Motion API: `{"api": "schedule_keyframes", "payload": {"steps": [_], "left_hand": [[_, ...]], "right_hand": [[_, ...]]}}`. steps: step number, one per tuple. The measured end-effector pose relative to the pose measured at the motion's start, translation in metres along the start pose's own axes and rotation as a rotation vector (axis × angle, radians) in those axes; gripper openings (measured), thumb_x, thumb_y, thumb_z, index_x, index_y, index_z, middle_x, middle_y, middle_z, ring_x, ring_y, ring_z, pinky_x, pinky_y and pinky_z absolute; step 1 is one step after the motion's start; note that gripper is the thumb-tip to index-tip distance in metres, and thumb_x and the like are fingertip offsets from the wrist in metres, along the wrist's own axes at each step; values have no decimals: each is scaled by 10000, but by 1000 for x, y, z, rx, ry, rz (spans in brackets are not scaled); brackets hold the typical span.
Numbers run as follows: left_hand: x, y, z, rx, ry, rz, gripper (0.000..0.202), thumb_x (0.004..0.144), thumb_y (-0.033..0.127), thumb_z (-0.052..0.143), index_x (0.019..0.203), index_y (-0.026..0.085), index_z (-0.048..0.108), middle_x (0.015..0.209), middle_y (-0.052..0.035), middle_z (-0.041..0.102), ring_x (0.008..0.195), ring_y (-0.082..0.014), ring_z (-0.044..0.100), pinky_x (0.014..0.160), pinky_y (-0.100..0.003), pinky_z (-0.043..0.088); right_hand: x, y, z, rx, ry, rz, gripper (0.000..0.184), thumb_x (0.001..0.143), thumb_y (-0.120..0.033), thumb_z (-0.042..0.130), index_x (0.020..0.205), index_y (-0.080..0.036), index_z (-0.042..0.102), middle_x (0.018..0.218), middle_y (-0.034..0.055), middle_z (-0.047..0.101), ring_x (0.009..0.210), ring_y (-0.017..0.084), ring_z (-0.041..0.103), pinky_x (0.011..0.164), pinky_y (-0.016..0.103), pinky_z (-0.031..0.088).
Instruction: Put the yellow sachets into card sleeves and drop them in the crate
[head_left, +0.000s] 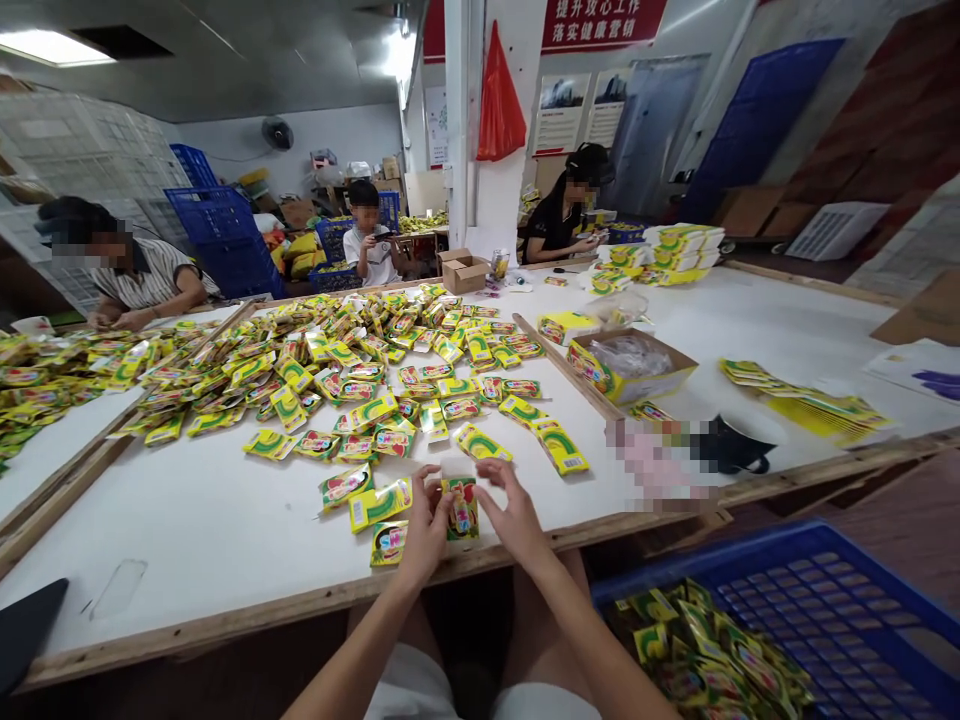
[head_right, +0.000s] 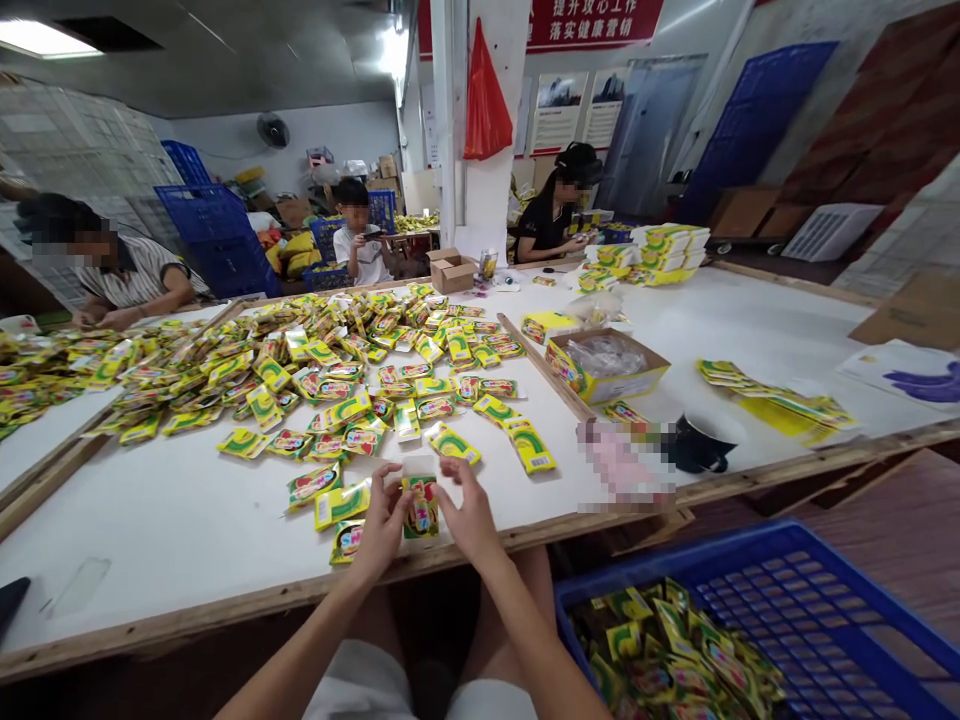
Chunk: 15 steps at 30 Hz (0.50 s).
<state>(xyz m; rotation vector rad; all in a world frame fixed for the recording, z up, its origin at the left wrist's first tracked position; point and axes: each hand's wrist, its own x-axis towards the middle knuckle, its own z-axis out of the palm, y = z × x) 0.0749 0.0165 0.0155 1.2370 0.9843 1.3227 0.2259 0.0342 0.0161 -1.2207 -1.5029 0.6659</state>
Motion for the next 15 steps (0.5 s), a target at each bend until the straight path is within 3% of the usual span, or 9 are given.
{"api": "schedule_keyframes", "payload": {"steps": [2, 5, 7, 10, 13, 15], "left_hand": [[2, -4, -2, 36, -61, -23, 361, 869, 387, 554, 1169, 257, 401, 969, -31, 614, 859, -167, 627, 773, -301, 500], [4, -8, -12, 100, -129, -49, 294, 845, 369, 586, 1086, 224, 502, 959, -39, 618, 859, -174, 621, 772, -303, 495], [6, -9, -21, 115, -136, -54, 269, 817, 356, 621, 1031, 213, 544, 934, -36, 628, 850, -181, 623, 768, -308, 494], [7, -10, -29, 144, -107, -46, 215, 802, 349, 636, 943, 195, 585, 920, -45, 643, 851, -194, 630, 779, -324, 495], [8, -9, -29, 165, -81, 1, 184, 819, 330, 621, 929, 186, 589, 956, -63, 648, 924, -209, 625, 840, -342, 486], [8, -6, -26, 139, -57, 33, 241, 825, 309, 619, 1030, 203, 550, 989, -63, 649, 959, -207, 622, 868, -354, 482]], "right_hand": [[-11, 0, 3, 132, -110, 68, 245, 838, -291, 534, 1075, -227, 535, 1025, 60, 647, 915, 198, 641, 815, 344, 516], [-16, 2, 5, 226, -128, 142, 312, 819, -274, 558, 1122, -233, 498, 913, 23, 653, 790, 176, 656, 753, 324, 526], [-12, 2, 4, 245, -182, 137, 296, 826, -271, 551, 1116, -229, 505, 886, 11, 650, 778, 168, 648, 741, 310, 517], [-2, 0, 5, 181, -296, 84, 140, 845, -267, 518, 948, -204, 590, 828, 8, 642, 779, 166, 620, 725, 290, 498], [7, -1, 8, 134, -273, 52, 110, 825, -259, 536, 831, -186, 619, 810, 17, 636, 786, 171, 606, 738, 298, 494], [10, 1, 11, 186, -220, 62, 126, 811, -249, 554, 901, -189, 617, 831, 16, 639, 795, 169, 616, 757, 306, 503]]}}
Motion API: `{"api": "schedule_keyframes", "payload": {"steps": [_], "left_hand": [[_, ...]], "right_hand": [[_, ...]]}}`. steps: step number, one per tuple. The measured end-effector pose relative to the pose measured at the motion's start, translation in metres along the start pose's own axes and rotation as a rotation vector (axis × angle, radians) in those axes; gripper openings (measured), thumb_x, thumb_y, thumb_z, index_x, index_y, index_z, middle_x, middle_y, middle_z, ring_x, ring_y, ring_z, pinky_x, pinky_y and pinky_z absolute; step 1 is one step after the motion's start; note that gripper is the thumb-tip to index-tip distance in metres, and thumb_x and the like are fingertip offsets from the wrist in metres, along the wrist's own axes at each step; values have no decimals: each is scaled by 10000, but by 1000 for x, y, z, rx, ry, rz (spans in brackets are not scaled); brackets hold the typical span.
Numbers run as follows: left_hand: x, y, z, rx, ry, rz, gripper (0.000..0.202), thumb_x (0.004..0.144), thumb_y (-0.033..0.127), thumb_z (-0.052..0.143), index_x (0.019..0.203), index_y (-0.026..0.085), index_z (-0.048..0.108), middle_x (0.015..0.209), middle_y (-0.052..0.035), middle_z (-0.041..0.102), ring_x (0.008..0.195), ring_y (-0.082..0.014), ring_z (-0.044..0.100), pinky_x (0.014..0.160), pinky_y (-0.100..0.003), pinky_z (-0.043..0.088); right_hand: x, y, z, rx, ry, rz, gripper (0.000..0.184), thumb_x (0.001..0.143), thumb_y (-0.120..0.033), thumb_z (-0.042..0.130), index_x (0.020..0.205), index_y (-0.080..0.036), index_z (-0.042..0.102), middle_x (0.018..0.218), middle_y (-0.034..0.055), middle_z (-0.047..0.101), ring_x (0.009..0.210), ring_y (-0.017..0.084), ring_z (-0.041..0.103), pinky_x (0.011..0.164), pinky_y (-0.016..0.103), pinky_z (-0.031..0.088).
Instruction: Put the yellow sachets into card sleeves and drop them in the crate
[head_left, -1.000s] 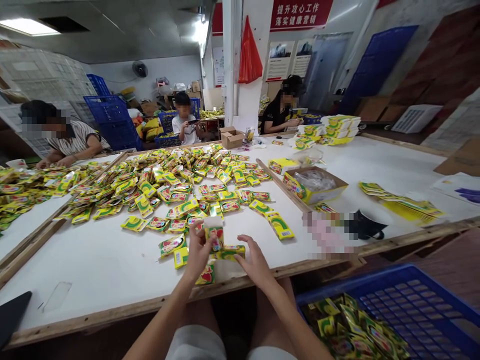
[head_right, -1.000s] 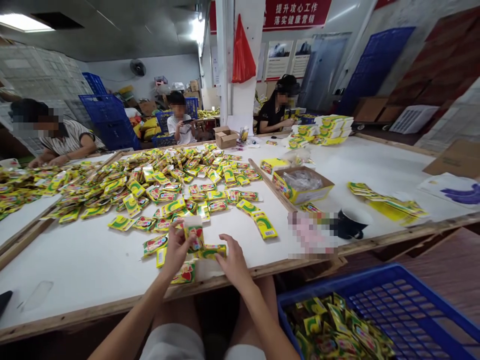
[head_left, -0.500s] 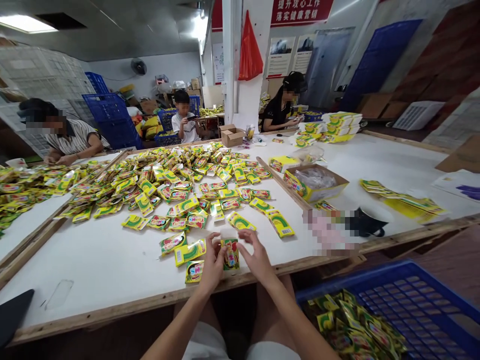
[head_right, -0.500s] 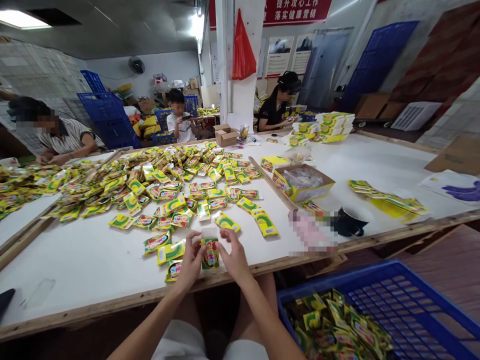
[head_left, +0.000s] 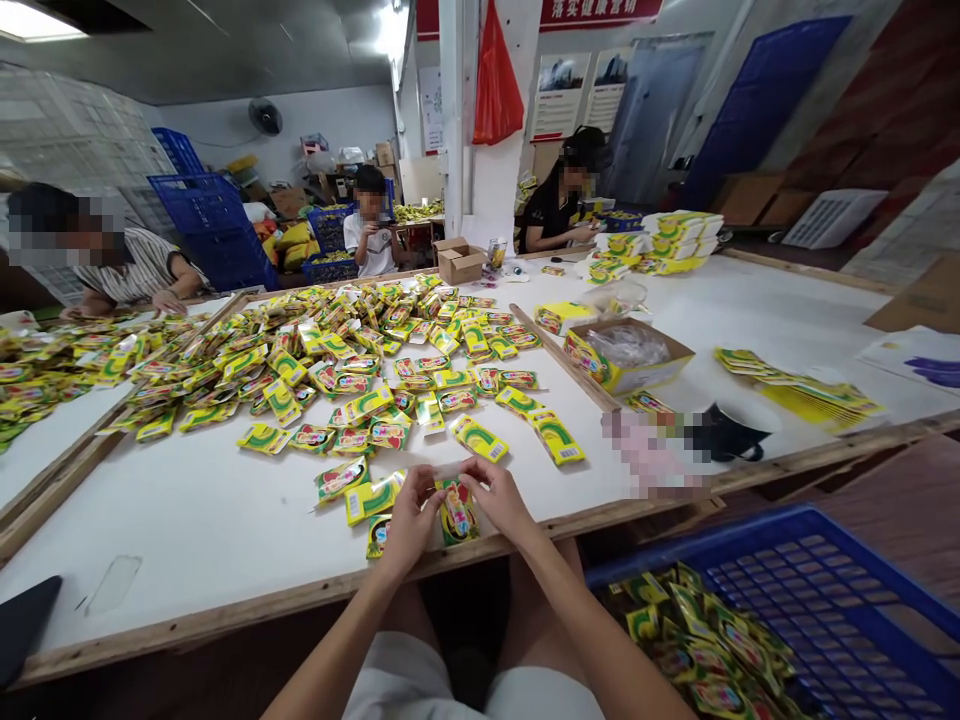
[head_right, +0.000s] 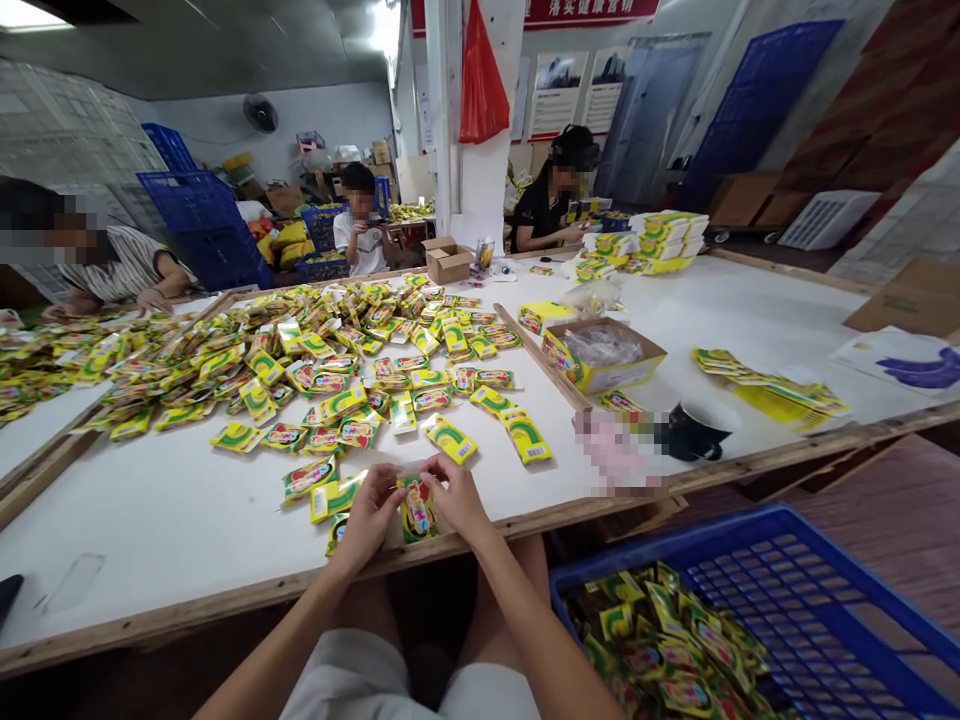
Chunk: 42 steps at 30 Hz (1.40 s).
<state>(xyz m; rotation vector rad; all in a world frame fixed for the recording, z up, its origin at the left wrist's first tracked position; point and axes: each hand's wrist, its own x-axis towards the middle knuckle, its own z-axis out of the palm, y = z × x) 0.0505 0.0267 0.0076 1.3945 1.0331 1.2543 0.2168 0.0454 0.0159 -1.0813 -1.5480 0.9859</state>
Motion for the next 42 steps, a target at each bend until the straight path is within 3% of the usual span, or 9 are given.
{"api": "schedule_keyframes", "payload": {"steps": [3, 9, 18, 31, 42], "left_hand": [[-2, 7, 3, 34, 9, 31, 271, 841, 298, 601, 1090, 213, 534, 1020, -67, 656, 951, -203, 628, 860, -359, 488], [-5, 14, 7, 177, 55, 52, 181, 853, 326, 576, 920, 175, 650, 937, -78, 686, 871, -208, 644, 800, -330, 496], [7, 15, 8, 188, 151, -20, 151, 797, 301, 611, 823, 157, 645, 753, -26, 655, 705, -160, 589, 672, -261, 451], [9, 13, 5, 165, 130, -51, 172, 792, 317, 611, 791, 153, 659, 725, -20, 650, 659, -143, 567, 636, -244, 448], [-8, 10, 1, 162, 72, -22, 182, 789, 313, 637, 885, 172, 700, 819, -52, 701, 749, -182, 634, 704, -284, 491]], "right_hand": [[0, 2, 0, 46, -3, -3, 182, 812, -248, 569, 982, -201, 613, 859, 18, 654, 800, 164, 627, 761, 305, 516], [-7, -3, -2, -31, -27, -34, 129, 833, -301, 598, 866, -192, 658, 869, 34, 672, 803, 171, 626, 752, 294, 513], [7, -13, 2, -79, -31, 90, 80, 778, -246, 594, 803, -174, 619, 716, -7, 629, 622, 135, 585, 606, 255, 469], [15, -10, -4, -10, -96, 120, 132, 772, -296, 602, 752, -170, 637, 708, 9, 633, 672, 152, 580, 613, 260, 470], [-11, -2, 0, 161, -65, 137, 172, 767, -334, 650, 860, -189, 654, 850, 26, 681, 795, 184, 646, 739, 311, 529]]}}
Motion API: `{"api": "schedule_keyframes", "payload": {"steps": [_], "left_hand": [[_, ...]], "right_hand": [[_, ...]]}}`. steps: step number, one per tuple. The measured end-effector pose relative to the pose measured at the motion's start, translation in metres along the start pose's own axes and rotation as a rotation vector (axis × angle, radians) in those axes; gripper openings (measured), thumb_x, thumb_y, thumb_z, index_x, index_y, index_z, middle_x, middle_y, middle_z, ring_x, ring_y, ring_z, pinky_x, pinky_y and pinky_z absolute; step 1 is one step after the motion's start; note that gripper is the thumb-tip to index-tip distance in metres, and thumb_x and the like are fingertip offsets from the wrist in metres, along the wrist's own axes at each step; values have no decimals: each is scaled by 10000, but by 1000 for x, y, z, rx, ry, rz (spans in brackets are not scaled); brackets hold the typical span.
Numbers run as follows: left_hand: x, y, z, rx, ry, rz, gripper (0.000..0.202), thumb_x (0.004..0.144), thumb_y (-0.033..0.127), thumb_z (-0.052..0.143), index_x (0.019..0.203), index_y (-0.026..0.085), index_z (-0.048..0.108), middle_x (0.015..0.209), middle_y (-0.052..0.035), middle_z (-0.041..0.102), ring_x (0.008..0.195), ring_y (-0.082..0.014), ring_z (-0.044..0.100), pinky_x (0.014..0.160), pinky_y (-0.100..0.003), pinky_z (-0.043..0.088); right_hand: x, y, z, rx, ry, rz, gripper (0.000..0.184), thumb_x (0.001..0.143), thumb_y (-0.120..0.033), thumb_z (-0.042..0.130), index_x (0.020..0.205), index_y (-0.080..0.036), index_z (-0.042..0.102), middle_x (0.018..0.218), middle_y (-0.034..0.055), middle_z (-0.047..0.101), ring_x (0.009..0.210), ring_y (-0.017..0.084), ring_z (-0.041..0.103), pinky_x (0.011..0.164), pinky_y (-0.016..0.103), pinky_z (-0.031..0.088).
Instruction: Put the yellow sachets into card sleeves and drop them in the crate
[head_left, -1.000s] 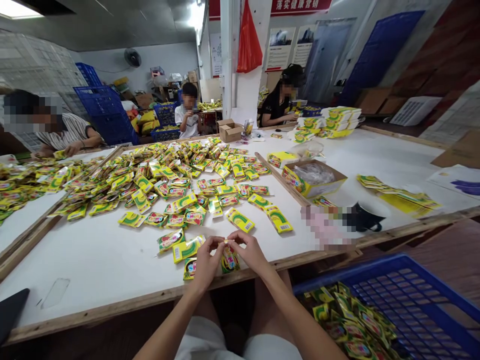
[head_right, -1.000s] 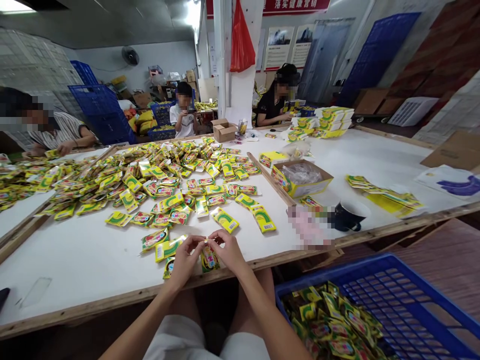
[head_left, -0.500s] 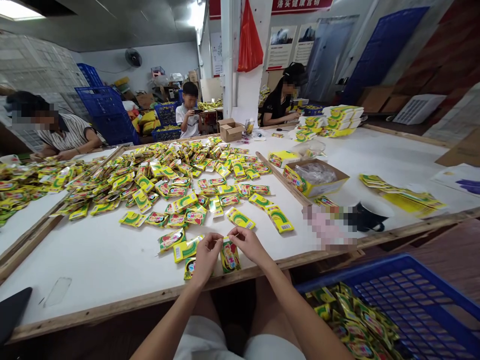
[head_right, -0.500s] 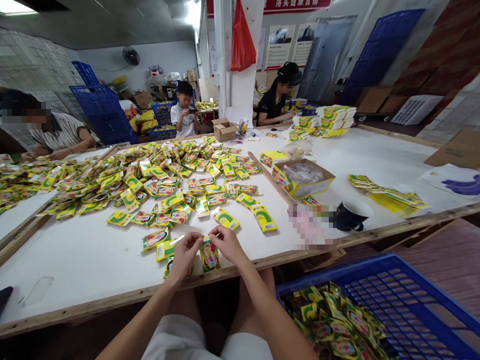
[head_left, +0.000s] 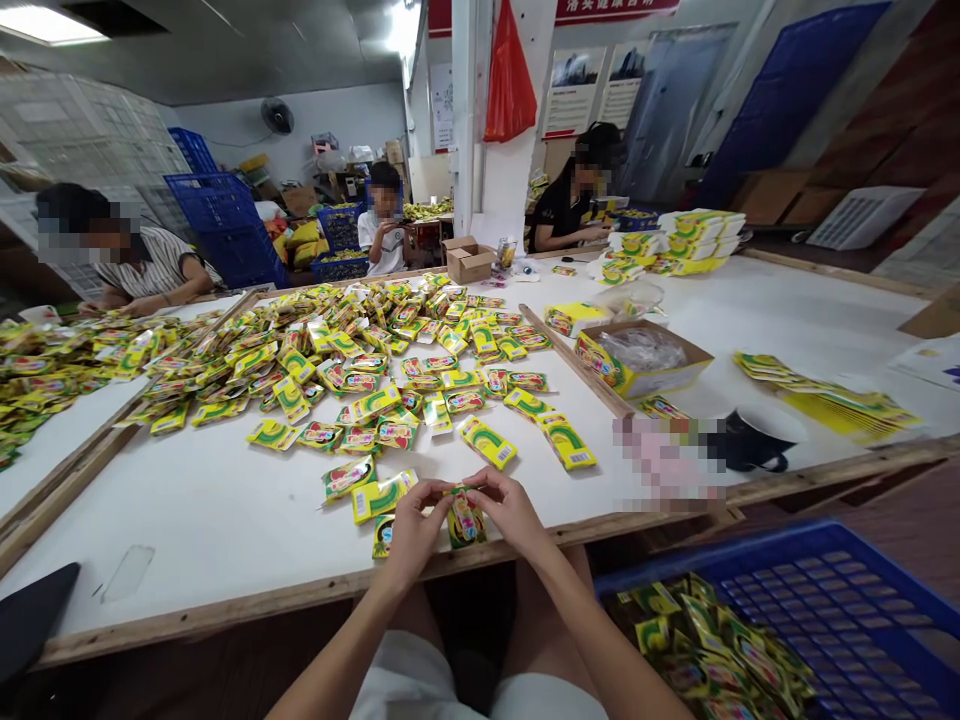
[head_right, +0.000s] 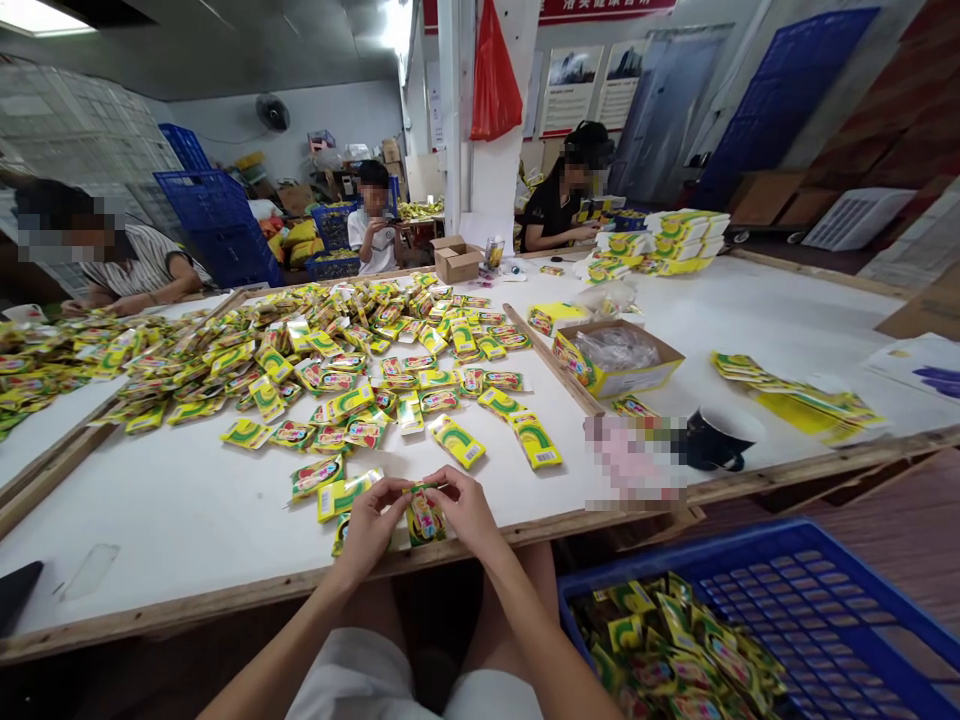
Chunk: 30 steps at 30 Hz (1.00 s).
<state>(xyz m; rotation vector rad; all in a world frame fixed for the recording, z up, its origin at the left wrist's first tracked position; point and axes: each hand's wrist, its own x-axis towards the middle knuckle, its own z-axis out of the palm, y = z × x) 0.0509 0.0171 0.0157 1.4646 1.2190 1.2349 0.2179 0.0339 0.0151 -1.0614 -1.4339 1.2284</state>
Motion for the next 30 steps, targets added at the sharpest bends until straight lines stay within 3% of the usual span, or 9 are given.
{"api": "schedule_keyframes", "payload": {"steps": [4, 6, 9, 12, 15, 17, 24, 27, 30], "left_hand": [[-4, -1, 2, 18, 33, 5, 226, 805, 334, 619, 963, 183, 676, 923, -72, 702, 840, -205, 647, 766, -314, 501], [-9, -1, -9, 73, 71, 19, 289, 823, 337, 597, 1078, 204, 627, 1040, -82, 677, 919, -216, 636, 799, -334, 502], [-18, 0, -46, 265, 29, 48, 272, 848, 326, 557, 1097, 231, 614, 1089, -81, 648, 960, -228, 612, 829, -373, 493], [-25, 1, -84, 544, -158, 102, 272, 792, 299, 628, 1059, 252, 660, 1093, -84, 637, 1040, -271, 560, 910, -429, 438], [-26, 3, -97, 745, -281, 127, 386, 739, 297, 687, 1123, 279, 646, 1151, -87, 607, 1081, -302, 513, 919, -460, 402], [-22, 3, -89, 834, -303, 137, 414, 732, 320, 697, 1139, 283, 631, 1155, -83, 588, 1074, -305, 500, 909, -464, 387], [-4, 2, -42, 890, -276, 175, 315, 721, 336, 689, 989, 206, 586, 1042, -79, 580, 1021, -297, 490, 883, -441, 363], [-6, 0, -33, 670, -249, 127, 257, 765, 306, 638, 976, 202, 534, 974, -66, 603, 922, -258, 545, 832, -402, 400], [-8, -3, -26, 270, -128, 28, 221, 850, 306, 540, 1034, 219, 451, 881, -33, 609, 801, -192, 586, 740, -323, 446]], "right_hand": [[-3, -2, 5, -51, 22, -15, 172, 787, -320, 603, 894, -192, 646, 856, 33, 685, 767, 187, 649, 720, 310, 530], [-13, -11, -6, -118, 82, -56, 174, 807, -320, 566, 904, -199, 644, 890, 43, 688, 817, 200, 649, 765, 321, 523], [-41, -31, -50, -307, 253, -93, 199, 829, -355, 522, 878, -212, 651, 908, 56, 687, 863, 224, 637, 799, 333, 507], [-69, -47, -105, -541, 347, -42, 231, 811, -416, 533, 830, -229, 668, 901, 69, 676, 860, 247, 630, 744, 335, 512], [-79, -49, -124, -680, 368, -29, 247, 800, -440, 531, 823, -237, 670, 940, 79, 669, 903, 259, 620, 786, 358, 497], [-75, -43, -109, -666, 336, -28, 259, 823, -430, 496, 842, -229, 658, 923, 77, 673, 898, 249, 619, 820, 363, 481], [-42, -13, 9, -722, 97, 34, 83, 792, -248, 550, 749, -225, 617, 823, 80, 664, 825, 256, 604, 759, 370, 459], [-32, -3, 31, -747, 68, 74, 50, 738, -182, 611, 722, -221, 583, 791, 82, 659, 805, 271, 606, 743, 386, 451], [-23, 5, 35, -507, 160, 99, 74, 773, -199, 577, 827, -228, 535, 841, 60, 662, 741, 231, 630, 715, 366, 477]]}}
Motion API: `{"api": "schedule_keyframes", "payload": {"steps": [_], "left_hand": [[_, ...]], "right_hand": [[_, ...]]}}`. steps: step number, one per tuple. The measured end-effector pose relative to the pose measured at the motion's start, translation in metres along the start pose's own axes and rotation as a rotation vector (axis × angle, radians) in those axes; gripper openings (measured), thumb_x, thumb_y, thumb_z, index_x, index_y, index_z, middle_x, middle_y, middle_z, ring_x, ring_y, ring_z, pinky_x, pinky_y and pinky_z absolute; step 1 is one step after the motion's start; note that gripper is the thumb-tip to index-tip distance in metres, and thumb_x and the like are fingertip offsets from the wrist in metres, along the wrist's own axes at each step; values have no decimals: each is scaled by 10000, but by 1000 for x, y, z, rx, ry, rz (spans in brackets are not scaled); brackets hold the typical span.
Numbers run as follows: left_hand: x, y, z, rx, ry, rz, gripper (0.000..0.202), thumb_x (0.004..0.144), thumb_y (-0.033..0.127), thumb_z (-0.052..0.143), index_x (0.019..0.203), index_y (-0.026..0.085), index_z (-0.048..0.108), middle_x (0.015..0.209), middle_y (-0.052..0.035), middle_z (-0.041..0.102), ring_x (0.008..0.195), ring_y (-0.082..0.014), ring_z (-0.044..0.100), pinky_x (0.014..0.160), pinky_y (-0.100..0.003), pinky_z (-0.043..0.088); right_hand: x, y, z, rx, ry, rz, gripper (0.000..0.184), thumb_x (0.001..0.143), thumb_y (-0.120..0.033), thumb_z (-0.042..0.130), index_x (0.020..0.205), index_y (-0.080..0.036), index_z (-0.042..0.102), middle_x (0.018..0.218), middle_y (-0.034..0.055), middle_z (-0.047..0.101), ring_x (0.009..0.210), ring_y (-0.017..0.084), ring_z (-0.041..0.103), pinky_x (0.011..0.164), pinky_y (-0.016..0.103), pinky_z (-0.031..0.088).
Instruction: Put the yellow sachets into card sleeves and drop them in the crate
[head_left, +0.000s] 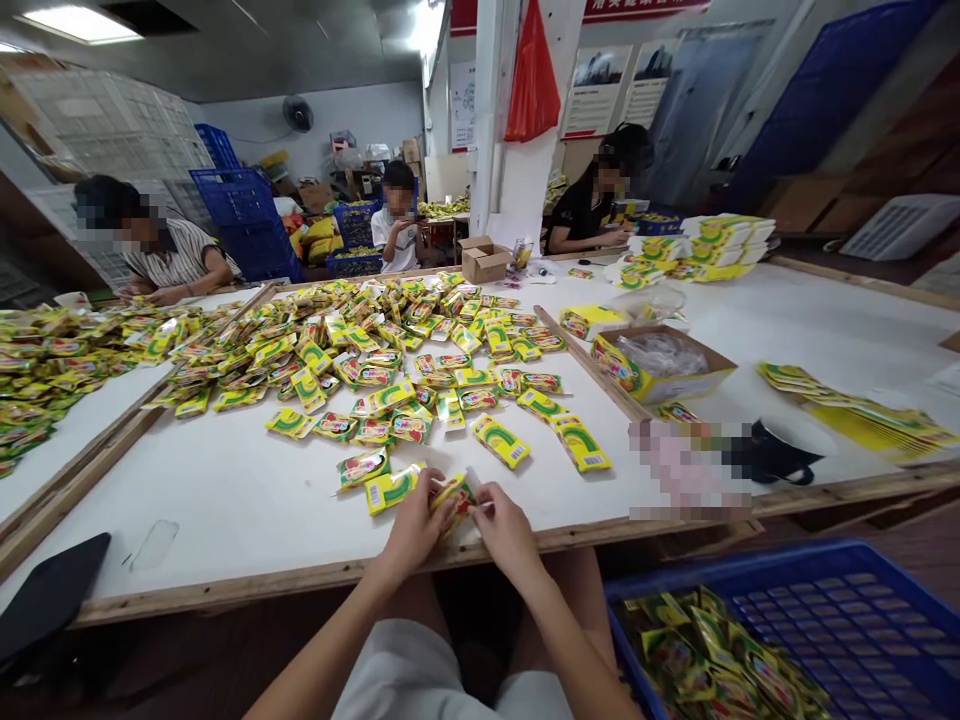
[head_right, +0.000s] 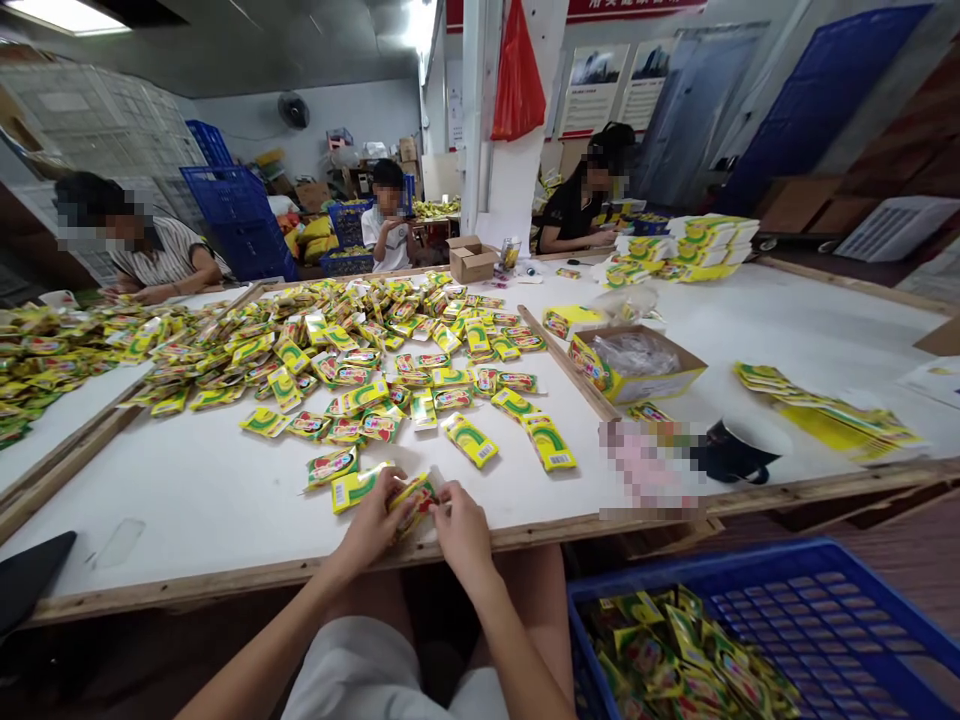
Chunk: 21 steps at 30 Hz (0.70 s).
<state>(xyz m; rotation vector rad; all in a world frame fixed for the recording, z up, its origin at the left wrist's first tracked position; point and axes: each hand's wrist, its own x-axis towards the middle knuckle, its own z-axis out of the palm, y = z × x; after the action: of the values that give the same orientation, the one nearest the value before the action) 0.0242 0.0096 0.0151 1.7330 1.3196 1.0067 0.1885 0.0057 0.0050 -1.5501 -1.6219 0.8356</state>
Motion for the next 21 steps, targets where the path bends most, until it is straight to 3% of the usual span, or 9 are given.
{"api": "schedule_keyframes", "payload": {"steps": [3, 5, 10, 14, 18, 21], "left_hand": [[-1, -2, 8, -395, 130, -93, 333, 858, 371, 544, 1094, 246, 345, 816, -2, 604, 767, -170, 611, 695, -285, 474], [-2, -2, 11, -521, 126, -145, 402, 841, 410, 568, 1114, 255, 317, 810, -1, 609, 765, -171, 622, 667, -271, 482], [-6, 4, 5, -472, 16, -140, 501, 821, 403, 594, 1231, 265, 342, 864, -9, 607, 746, -151, 613, 656, -252, 479], [-4, 4, -5, -382, -67, -96, 352, 834, 347, 576, 1154, 228, 492, 916, -28, 609, 754, -151, 604, 685, -271, 489], [4, -4, -9, -287, 21, -43, 189, 846, 340, 564, 957, 190, 593, 948, -61, 625, 868, -194, 611, 796, -326, 492], [8, -7, -8, -354, 80, 0, 240, 843, 336, 573, 1045, 206, 558, 989, -72, 644, 948, -210, 617, 843, -347, 490]], "right_hand": [[8, 4, 2, 321, 45, -7, 149, 819, -307, 552, 937, -235, 496, 897, 50, 658, 782, 210, 655, 730, 342, 513], [12, 4, 1, 442, 35, -67, 174, 833, -348, 542, 953, -227, 507, 931, 61, 655, 868, 211, 651, 784, 336, 519], [16, -2, -3, 420, -37, -136, 194, 846, -371, 548, 958, -214, 573, 944, 64, 668, 893, 213, 640, 828, 340, 512], [21, -9, -6, 341, -115, -161, 171, 852, -336, 532, 921, -209, 622, 876, 37, 686, 823, 205, 642, 789, 329, 510], [32, -12, -1, 316, -96, -183, 138, 837, -294, 534, 840, -200, 636, 885, 49, 678, 852, 206, 636, 797, 322, 504], [38, -13, 3, 383, -102, -179, 171, 825, -266, 539, 970, -210, 611, 855, 32, 669, 817, 190, 645, 771, 314, 519]]}}
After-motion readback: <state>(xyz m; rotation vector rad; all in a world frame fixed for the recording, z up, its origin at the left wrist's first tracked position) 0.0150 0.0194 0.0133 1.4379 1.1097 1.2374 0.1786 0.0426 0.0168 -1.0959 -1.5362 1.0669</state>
